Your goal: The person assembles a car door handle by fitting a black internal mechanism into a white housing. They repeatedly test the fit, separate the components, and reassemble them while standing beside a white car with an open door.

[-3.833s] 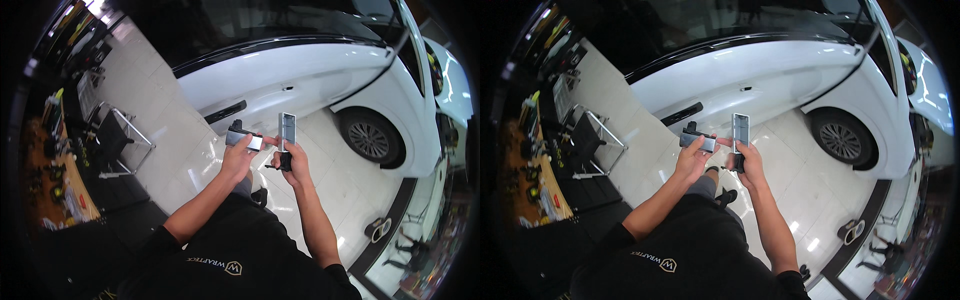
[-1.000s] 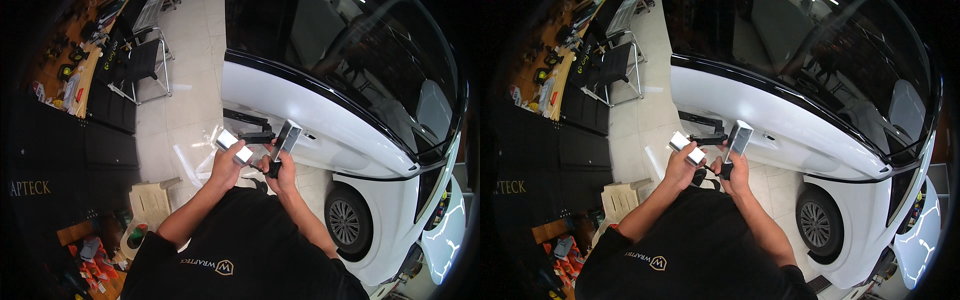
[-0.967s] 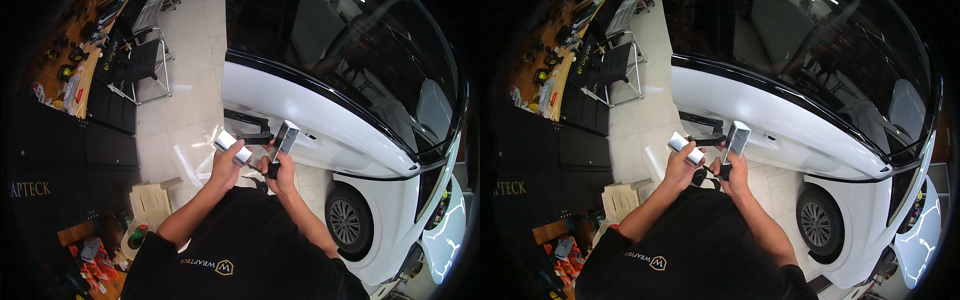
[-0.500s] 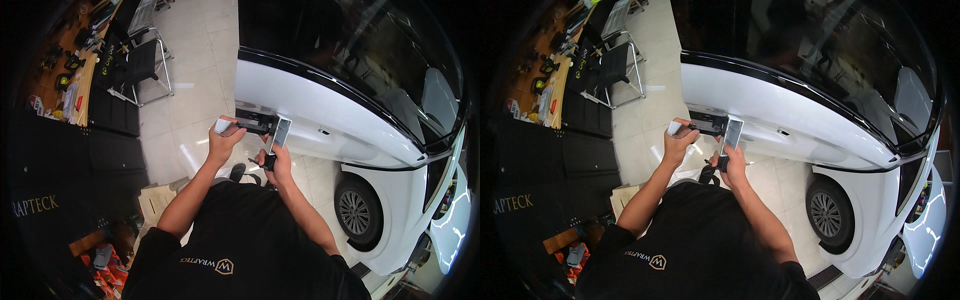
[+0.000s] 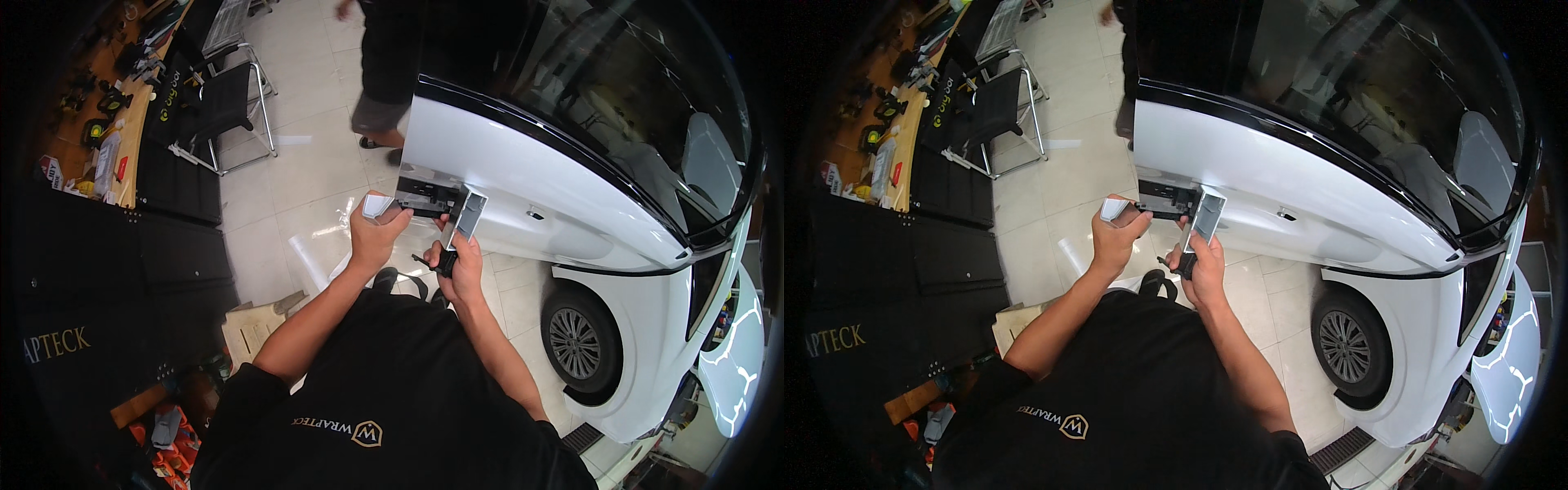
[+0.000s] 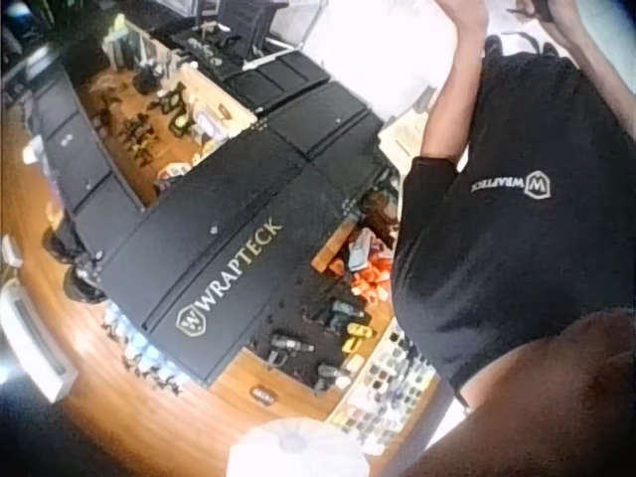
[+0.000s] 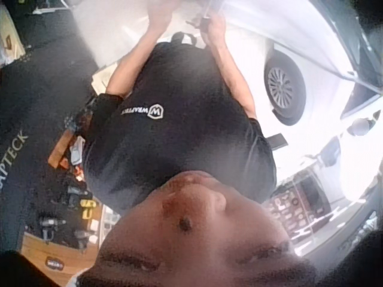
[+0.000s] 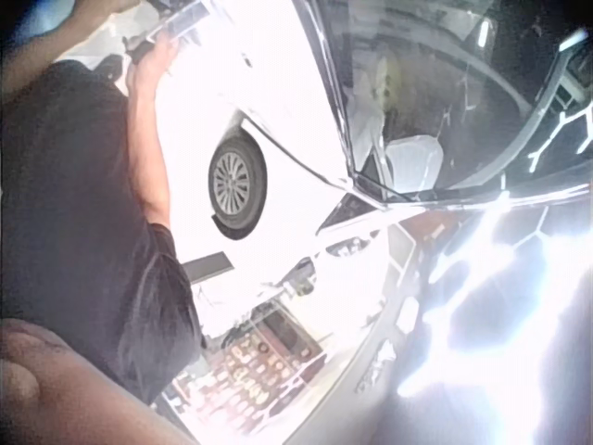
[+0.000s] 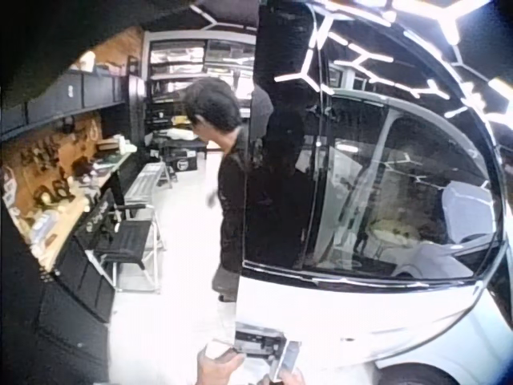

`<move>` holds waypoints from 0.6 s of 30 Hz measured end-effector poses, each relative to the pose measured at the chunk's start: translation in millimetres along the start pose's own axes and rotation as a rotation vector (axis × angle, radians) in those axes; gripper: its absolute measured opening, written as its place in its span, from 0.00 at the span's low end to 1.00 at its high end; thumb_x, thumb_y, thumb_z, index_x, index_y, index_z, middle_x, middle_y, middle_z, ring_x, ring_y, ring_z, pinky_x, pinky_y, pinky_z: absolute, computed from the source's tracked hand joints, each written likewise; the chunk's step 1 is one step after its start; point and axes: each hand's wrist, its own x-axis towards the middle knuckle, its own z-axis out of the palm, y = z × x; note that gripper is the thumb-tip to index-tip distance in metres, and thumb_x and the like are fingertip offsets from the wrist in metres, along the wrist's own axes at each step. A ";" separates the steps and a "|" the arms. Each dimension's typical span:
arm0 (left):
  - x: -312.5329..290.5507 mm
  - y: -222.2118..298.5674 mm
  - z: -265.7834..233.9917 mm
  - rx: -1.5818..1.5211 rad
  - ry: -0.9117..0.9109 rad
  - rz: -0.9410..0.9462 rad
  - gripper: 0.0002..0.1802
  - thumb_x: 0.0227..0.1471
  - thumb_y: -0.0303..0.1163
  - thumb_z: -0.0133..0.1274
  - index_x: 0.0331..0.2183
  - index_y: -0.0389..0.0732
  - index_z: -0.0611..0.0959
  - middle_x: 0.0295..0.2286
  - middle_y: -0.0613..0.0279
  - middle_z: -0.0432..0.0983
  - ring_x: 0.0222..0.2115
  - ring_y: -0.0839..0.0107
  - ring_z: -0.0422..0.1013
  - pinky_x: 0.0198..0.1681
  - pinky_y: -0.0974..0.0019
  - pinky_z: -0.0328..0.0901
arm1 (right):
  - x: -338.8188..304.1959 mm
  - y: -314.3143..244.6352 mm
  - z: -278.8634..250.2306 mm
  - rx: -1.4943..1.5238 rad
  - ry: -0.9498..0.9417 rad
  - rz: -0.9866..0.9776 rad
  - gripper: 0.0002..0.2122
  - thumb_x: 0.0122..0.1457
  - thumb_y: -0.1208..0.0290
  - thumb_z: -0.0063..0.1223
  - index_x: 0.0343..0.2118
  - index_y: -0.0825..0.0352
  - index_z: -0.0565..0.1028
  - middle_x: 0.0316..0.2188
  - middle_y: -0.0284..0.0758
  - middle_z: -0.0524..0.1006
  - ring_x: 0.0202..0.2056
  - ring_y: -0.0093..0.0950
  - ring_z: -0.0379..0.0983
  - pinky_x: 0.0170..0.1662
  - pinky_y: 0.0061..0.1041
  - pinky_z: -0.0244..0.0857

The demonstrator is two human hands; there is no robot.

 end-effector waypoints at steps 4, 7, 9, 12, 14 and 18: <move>2.3 3.0 1.5 0.066 0.005 0.056 0.13 0.53 0.23 0.68 0.32 0.37 0.76 0.26 0.70 0.76 0.30 0.83 0.70 0.34 0.72 0.67 | -1.2 -0.6 6.3 0.020 0.043 -0.010 0.14 0.73 0.68 0.46 0.56 0.68 0.72 0.53 0.43 0.76 0.22 0.27 0.73 0.34 0.33 0.71; 1.9 4.0 4.0 0.052 -0.003 0.062 0.14 0.53 0.24 0.68 0.32 0.37 0.76 0.26 0.70 0.76 0.29 0.83 0.70 0.33 0.73 0.66 | -1.0 1.2 10.8 0.050 0.065 -0.037 0.14 0.73 0.69 0.46 0.56 0.69 0.72 0.53 0.44 0.76 0.21 0.26 0.74 0.33 0.32 0.72; -2.2 4.3 7.6 0.066 0.011 0.073 0.14 0.53 0.24 0.69 0.32 0.37 0.76 0.26 0.70 0.76 0.29 0.83 0.70 0.33 0.73 0.66 | -0.8 2.1 11.9 0.057 0.069 -0.058 0.14 0.73 0.69 0.46 0.56 0.68 0.72 0.53 0.45 0.76 0.22 0.26 0.74 0.33 0.32 0.73; -6.8 6.4 14.8 0.086 0.046 0.096 0.14 0.53 0.23 0.69 0.32 0.37 0.76 0.26 0.69 0.77 0.29 0.83 0.70 0.32 0.73 0.67 | -0.3 2.7 11.0 0.054 0.068 -0.071 0.13 0.73 0.68 0.46 0.56 0.68 0.71 0.53 0.45 0.75 0.21 0.27 0.74 0.33 0.33 0.73; -2.3 10.2 16.2 0.086 0.053 0.047 0.14 0.53 0.23 0.68 0.32 0.36 0.76 0.26 0.69 0.77 0.29 0.83 0.71 0.33 0.73 0.68 | -0.2 3.3 10.2 0.053 0.078 -0.056 0.13 0.73 0.68 0.46 0.56 0.67 0.71 0.53 0.45 0.75 0.21 0.27 0.74 0.33 0.33 0.73; 2.7 18.1 10.4 0.114 -0.022 0.118 0.14 0.52 0.24 0.69 0.32 0.35 0.77 0.26 0.67 0.78 0.30 0.83 0.73 0.34 0.73 0.69 | -4.1 7.6 9.8 0.047 0.058 -0.030 0.15 0.73 0.67 0.46 0.58 0.64 0.69 0.55 0.42 0.74 0.23 0.28 0.73 0.37 0.36 0.72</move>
